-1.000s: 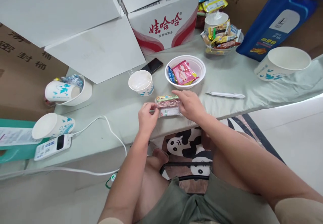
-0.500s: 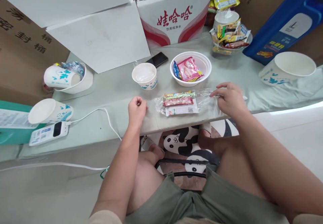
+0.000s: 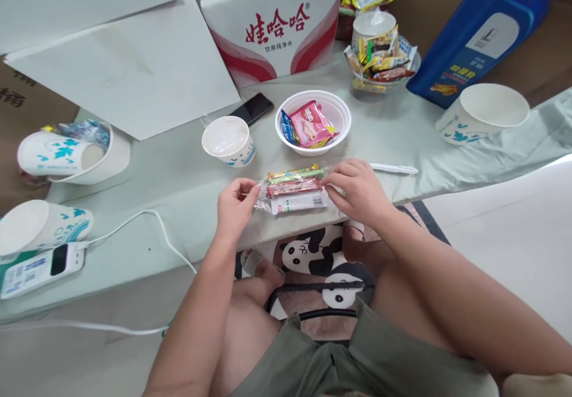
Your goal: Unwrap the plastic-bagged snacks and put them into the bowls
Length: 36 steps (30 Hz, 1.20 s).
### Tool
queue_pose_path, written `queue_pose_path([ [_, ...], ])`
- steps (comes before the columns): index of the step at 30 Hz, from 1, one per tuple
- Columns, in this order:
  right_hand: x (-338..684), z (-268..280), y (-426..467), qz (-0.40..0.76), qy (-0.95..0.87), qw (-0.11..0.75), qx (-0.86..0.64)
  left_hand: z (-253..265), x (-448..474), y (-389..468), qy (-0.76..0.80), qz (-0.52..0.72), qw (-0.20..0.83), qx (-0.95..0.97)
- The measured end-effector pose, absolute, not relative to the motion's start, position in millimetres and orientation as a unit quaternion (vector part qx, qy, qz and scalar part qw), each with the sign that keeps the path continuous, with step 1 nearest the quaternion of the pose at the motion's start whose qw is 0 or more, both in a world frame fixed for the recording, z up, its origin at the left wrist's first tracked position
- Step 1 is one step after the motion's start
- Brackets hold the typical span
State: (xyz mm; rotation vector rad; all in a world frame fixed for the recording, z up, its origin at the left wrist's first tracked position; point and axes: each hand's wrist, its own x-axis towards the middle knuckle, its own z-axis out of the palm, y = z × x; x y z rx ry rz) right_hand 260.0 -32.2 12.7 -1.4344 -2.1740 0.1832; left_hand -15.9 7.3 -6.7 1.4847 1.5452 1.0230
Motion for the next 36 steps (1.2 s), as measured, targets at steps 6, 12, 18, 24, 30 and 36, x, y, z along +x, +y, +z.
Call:
queue_pose_path([
  [6,262.0,19.6,-42.3,0.082,-0.819,0.293,-0.486,-3.1,-17.2,-3.1,0.526,0.336,0.205,0.754],
  [12,263.0,20.7,-44.0,0.114,-0.809,0.313,-0.484,-3.1,-14.8,-11.3,0.45,0.334,0.122,0.82],
  [18,268.9,18.6,-46.2,0.151,-0.8,0.29,-0.503,-6.4,-9.1,-8.6,0.424,0.337,0.112,0.833],
  [24,267.4,21.4,-46.6,0.019,-0.73,0.364,-0.579,0.5,-7.4,-14.5,0.366,0.415,0.033,0.832],
  [30,230.5,34.7,-54.1,0.122,-0.823,0.327,-0.449,11.1,-6.5,-28.8,0.32,0.386,0.046,0.864],
  [36,203.8,40.3,-50.1,0.19,-0.796,0.034,-0.574,13.4,-10.4,-38.4,0.345,0.254,0.169,0.888],
])
